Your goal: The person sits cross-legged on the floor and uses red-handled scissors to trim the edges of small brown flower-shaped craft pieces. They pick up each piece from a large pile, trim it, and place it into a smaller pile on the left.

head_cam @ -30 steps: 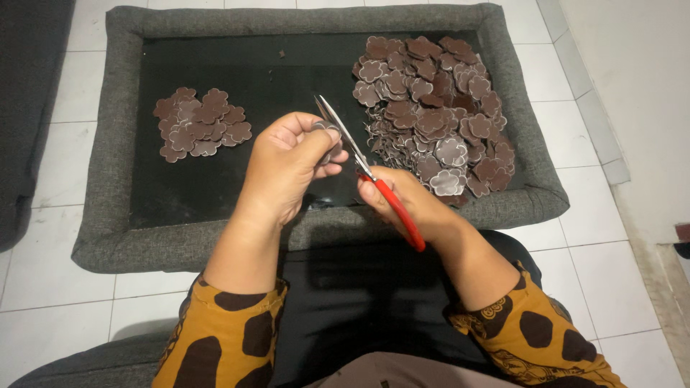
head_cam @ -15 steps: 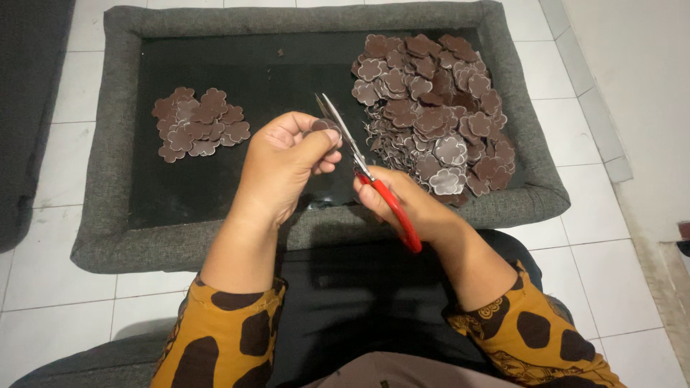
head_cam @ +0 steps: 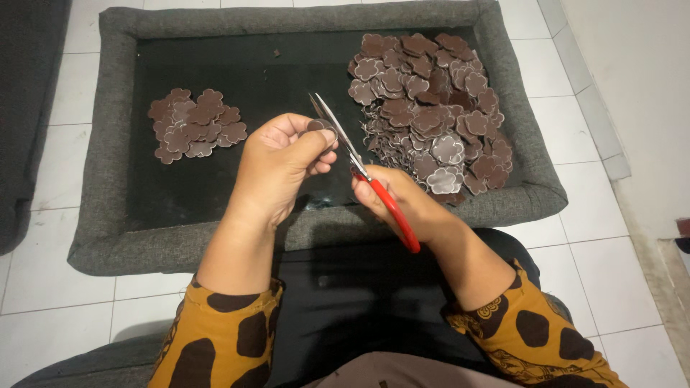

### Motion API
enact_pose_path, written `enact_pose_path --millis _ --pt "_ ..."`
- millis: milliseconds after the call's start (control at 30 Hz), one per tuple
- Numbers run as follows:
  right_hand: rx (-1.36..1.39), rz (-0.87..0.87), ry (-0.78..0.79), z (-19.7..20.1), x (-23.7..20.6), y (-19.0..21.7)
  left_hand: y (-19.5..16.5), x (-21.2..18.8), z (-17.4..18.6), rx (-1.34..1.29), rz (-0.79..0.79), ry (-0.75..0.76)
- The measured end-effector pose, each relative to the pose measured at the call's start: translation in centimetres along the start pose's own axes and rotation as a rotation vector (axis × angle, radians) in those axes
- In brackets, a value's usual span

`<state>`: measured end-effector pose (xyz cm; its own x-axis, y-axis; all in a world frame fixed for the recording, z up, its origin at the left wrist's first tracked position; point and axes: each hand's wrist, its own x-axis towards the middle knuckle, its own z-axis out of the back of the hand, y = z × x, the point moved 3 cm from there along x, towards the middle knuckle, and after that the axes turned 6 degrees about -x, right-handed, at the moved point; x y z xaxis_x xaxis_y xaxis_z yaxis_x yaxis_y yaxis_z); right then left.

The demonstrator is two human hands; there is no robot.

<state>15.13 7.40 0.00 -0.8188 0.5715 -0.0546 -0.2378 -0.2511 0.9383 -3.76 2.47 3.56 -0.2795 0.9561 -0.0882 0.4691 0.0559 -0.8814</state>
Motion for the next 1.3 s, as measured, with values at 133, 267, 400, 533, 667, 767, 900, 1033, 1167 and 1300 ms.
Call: enact_pose_path --millis 133,267,400,533,667,767,900,1033,1167,1300 --pt "0.015 0.003 -0.017 -0.1 0.0 -0.1 0.0 -0.1 0.0 -0.001 0.009 -0.007" --pt "0.021 -0.032 -0.018 -0.2 0.0 -0.2 0.1 0.0 0.1 -0.011 0.004 0.002" --pt "0.018 -0.018 -0.013 0.0 -0.1 -0.1 0.2 0.1 0.2 -0.030 0.008 0.015" --pt "0.011 -0.022 -0.008 0.0 0.0 0.1 0.3 0.2 0.3 -0.049 -0.014 0.016" --pt "0.019 0.031 0.033 0.1 0.1 0.4 0.2 0.3 0.7 -0.022 -0.062 0.056" --pt "-0.010 0.069 0.046 0.3 0.0 0.4 0.2 0.3 0.6 0.012 -0.090 0.074" --pt "0.010 0.110 0.065 0.4 0.0 0.2 0.0 0.3 0.7 0.092 -0.101 0.028" --pt "-0.076 0.060 0.037 0.4 0.1 -0.3 0.0 0.2 0.7 0.119 -0.118 0.004" --pt "-0.087 0.041 0.020 0.5 0.2 -0.6 0.0 0.4 0.9 0.091 -0.128 0.012" --pt "-0.045 0.022 0.025 0.4 0.3 -0.8 0.3 0.6 0.9 0.031 -0.166 0.049"
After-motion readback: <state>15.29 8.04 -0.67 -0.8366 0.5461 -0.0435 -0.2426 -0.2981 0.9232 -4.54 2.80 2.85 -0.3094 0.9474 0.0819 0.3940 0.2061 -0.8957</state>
